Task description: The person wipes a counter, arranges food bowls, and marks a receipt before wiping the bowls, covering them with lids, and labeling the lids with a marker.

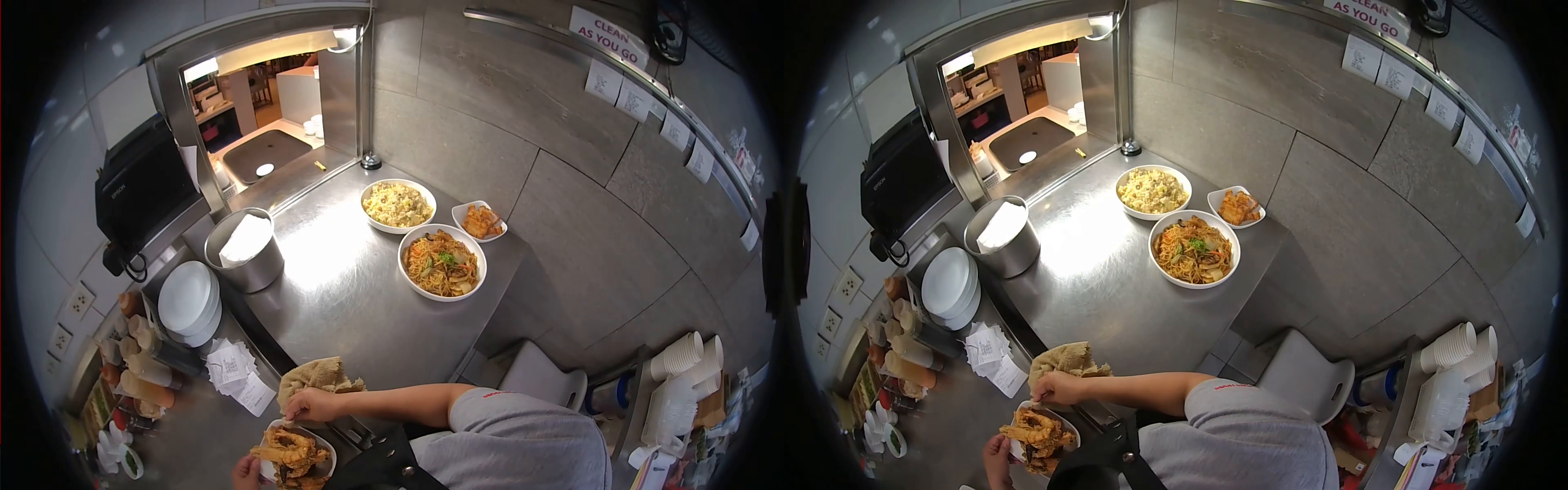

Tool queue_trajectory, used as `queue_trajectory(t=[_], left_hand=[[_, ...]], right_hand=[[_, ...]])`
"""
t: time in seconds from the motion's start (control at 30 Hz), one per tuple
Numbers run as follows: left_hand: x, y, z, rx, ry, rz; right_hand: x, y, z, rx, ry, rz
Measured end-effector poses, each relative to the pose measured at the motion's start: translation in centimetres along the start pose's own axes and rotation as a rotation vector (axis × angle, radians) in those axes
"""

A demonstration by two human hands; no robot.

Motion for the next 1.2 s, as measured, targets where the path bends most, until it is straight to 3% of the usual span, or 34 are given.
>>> queue_trajectory(t=[0.23,0.33,0.43,0.57,0.63,0.8,0.93,0.97,1.03,1.1,1.17,1.2], left_hand=[[-0.2,1.6,2.1,-0.027,-0.162,-0.002],[0.1,0.4,-0.3,0.049,-0.123,-0.063],[-1.1,1.8,3.3,-0.045,-0.125,-0.036],[-0.8,2.0,2.3,-0.057,-0.073,0.031],[-0.9,2.3,2.6,-0.043,-0.106,0.0],[-1.2,2.7,2.0,0.018,0.039,0.001],[-1.1,2.6,1.6,0.006,0.032,-0.002],[-1.2,2.9,1.6,0.012,0.028,0.001],[-1.2,3.4,1.9,0.013,0.02,0.009],[-1.2,3.9,1.5,0.006,0.055,0.015],[-1.5,4.4,0.6,0.026,0.126,0.0],[-1.7,4.8,0.1,0.046,0.177,-0.019]], right_hand=[[0.0,0.2,-0.5,0.076,0.024,0.04],[-0.2,0.4,0.8,-0.038,-0.034,0.009],[0.4,0.9,-0.6,0.115,0.094,0.088],[-0.3,1.4,0.7,-0.021,0.182,-0.033],[-0.1,1.5,4.5,-0.384,-0.076,-0.027],[-0.2,0.3,0.6,-0.279,-0.014,0.021],[-0.1,1.1,1.2,-0.598,0.102,-0.339],[0.5,1.0,0.8,-0.544,0.166,-0.409],[2.6,1.7,-2.1,-0.684,0.113,-0.332],[6.1,3.1,-2.6,-0.648,-0.138,-0.211],[8.6,3.5,-7.1,-0.407,-0.651,-0.072],[10.0,3.9,-7.0,-0.418,-0.593,0.066]])
Point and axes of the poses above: each hand's wrist, its own y-axis away from the middle knuckle, its own x-axis out of the back of the hand, z = x × y, the point moved 8 cm from there along -y, towards the middle knuckle, and after that the axes turned 4 degrees about -y, right-handed, at the moved point
